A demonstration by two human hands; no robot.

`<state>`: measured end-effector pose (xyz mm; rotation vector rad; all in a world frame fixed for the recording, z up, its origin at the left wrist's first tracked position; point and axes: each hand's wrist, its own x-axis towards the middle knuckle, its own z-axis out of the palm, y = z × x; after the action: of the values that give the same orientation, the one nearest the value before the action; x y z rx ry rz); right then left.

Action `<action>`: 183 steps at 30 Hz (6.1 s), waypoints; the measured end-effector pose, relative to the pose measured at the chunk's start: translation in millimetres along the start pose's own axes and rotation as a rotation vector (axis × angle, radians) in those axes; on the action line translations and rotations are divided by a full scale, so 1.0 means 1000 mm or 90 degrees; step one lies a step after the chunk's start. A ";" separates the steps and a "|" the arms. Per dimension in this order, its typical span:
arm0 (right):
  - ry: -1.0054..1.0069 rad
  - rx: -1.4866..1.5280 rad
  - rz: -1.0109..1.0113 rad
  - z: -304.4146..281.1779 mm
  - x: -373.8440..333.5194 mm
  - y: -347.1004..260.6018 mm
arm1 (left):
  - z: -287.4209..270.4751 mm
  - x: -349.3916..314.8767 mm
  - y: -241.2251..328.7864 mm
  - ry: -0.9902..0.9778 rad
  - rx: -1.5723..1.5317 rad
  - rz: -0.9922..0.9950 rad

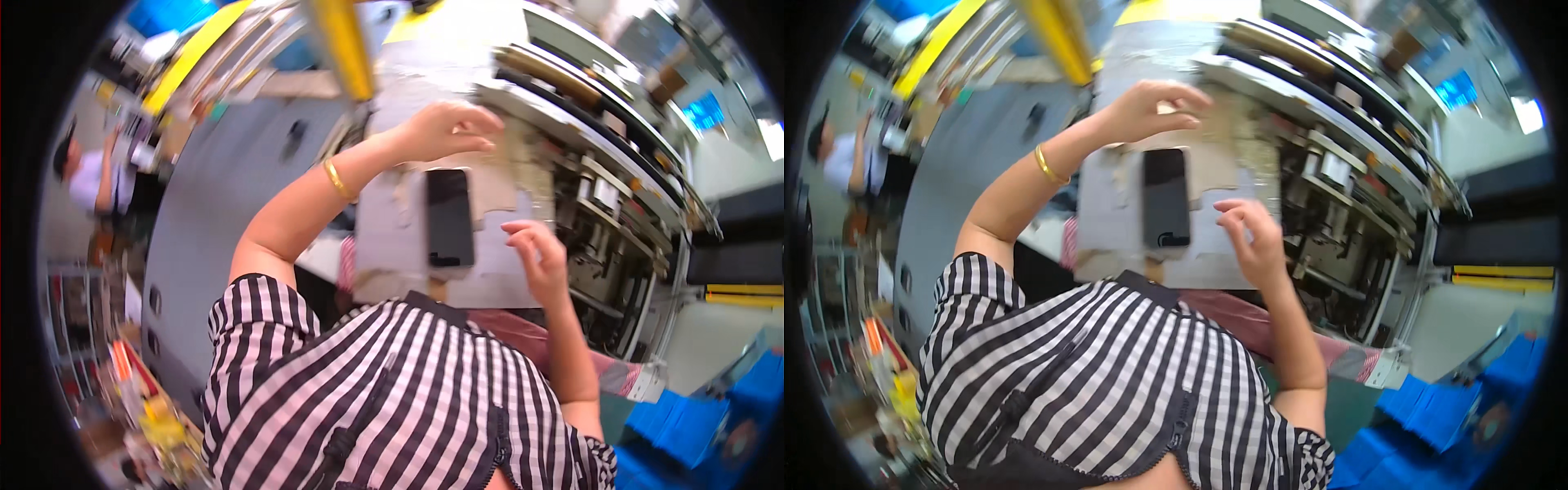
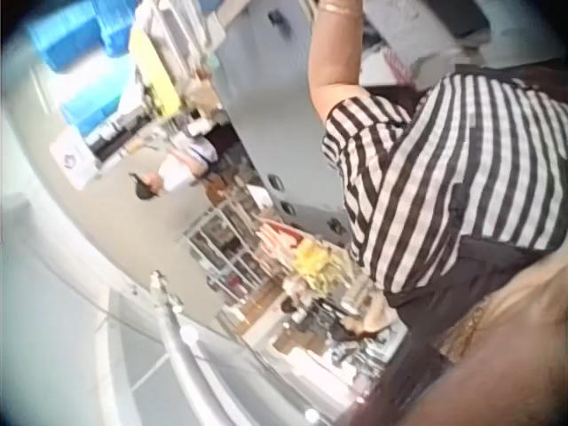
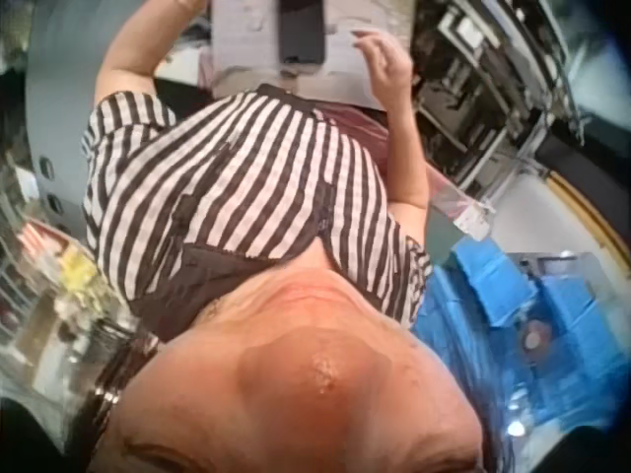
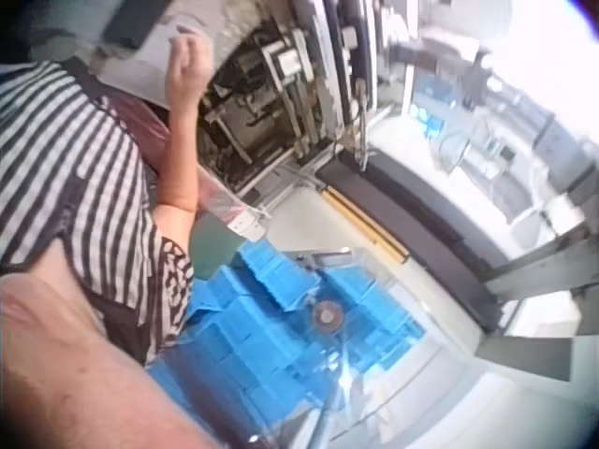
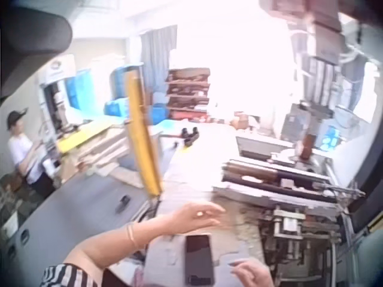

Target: The worker is manually folding and feeding grey packaging components into a machine at a manufacturing workstation.

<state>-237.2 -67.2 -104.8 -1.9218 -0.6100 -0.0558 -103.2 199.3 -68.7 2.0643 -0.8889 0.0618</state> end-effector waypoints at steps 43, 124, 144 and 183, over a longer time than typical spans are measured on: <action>0.343 0.127 0.200 0.124 -0.030 -0.004 | -0.149 -0.556 0.008 0.441 -0.046 -0.447; -0.785 0.032 0.114 0.499 0.045 -0.203 | -0.035 -1.033 0.094 0.554 0.536 -1.491; -0.122 -0.090 -0.205 0.144 0.021 -0.121 | -0.090 -0.247 0.119 0.058 0.052 0.012; 0.546 0.070 -0.144 -0.180 0.117 0.017 | 0.066 0.206 0.053 -0.011 -0.238 0.065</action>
<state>-85.5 -184.1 -5.3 -1.5156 -0.2273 -0.9168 0.2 14.5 -1.3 1.6751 -0.9391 -0.0634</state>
